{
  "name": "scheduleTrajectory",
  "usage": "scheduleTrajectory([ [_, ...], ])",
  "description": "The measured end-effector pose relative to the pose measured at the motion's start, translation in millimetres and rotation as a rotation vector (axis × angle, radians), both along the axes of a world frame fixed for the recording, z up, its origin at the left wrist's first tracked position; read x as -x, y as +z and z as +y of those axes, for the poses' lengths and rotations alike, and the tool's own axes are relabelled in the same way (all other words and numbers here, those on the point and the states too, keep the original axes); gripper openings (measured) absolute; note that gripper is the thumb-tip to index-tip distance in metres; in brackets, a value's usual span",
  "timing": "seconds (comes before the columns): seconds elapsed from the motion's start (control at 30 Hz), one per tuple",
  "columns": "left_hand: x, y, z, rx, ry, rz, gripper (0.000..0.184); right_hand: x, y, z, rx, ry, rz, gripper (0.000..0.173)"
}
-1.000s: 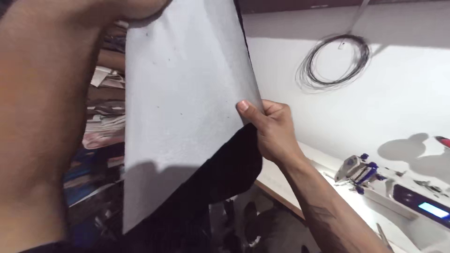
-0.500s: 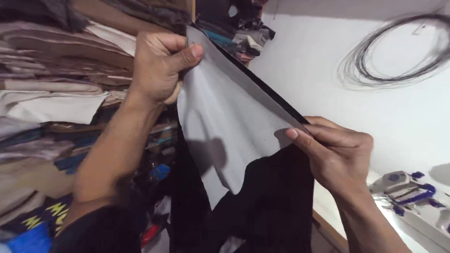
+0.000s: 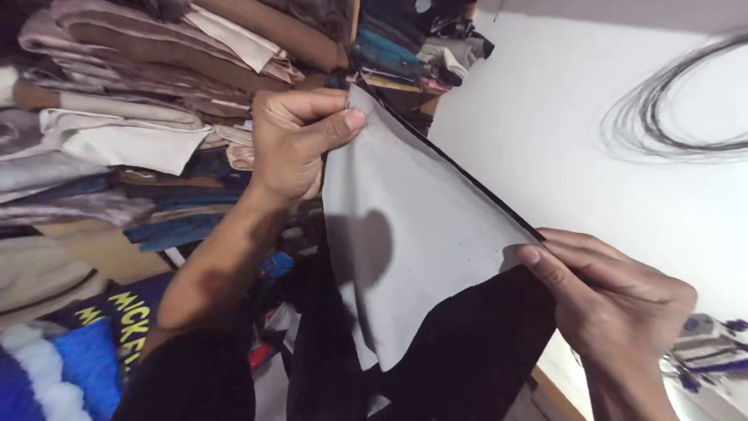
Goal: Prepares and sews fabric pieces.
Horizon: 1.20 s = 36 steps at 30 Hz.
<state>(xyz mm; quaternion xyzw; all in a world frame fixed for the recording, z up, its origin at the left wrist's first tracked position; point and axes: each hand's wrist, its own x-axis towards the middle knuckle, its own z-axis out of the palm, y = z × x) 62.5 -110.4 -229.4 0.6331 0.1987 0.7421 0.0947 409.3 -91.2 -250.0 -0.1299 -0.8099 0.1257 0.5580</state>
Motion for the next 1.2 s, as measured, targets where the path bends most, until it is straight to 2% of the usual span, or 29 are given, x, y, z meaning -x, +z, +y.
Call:
scheduleTrajectory([
  [0.17, -5, -4, -2, -0.007, -0.038, -0.084, 0.016, -1, -7, -8, 0.03, -0.024, 0.037, 0.003],
  [0.3, -9, -10, -3, 0.018, 0.003, -0.1, 0.017, 3, -12, -10, 0.061, -0.058, 0.076, 0.005],
  [0.4, -9, -15, 5, 0.023, 0.022, -0.12, 0.018, 7, -16, -9, 0.145, -0.052, 0.127, 0.015],
  [0.5, -1, -27, 26, 0.102, 0.008, -0.092, 0.023, 6, -21, 1, 0.262, -0.047, 0.017, 0.037],
  [0.53, 3, -33, 37, 0.162, -0.016, -0.08, 0.027, 6, -25, 7, 0.299, -0.063, -0.033, 0.032],
  [0.6, 8, -56, 66, 0.312, -0.013, -0.085, 0.027, 8, -42, 23, 0.376, -0.111, -0.136, 0.013],
  [0.63, 9, -71, 85, 0.4, 0.018, -0.085, 0.024, 11, -54, 34, 0.419, -0.153, -0.188, 0.011],
  [0.8, -6, -161, 211, 0.837, 0.206, 0.074, 0.016, 34, -135, 106, 0.802, -0.305, -0.258, 0.015],
  [0.9, -34, -208, 288, 1.076, 0.28, 0.251, 0.027, 49, -190, 150, 1.14, -0.3, -0.075, 0.014],
  [1.03, -92, -234, 388, 1.125, 0.363, 0.58, 0.029, 48, -216, 191, 1.431, -0.375, 0.122, 0.011],
  [1.13, -153, -239, 432, 1.1, 0.363, 0.811, 0.025, 28, -222, 210, 1.445, -0.416, 0.104, 0.014],
  [1.2, -202, -240, 444, 1.036, 0.308, 0.883, 0.022, 13, -224, 212, 1.413, -0.42, 0.136, 0.016],
])
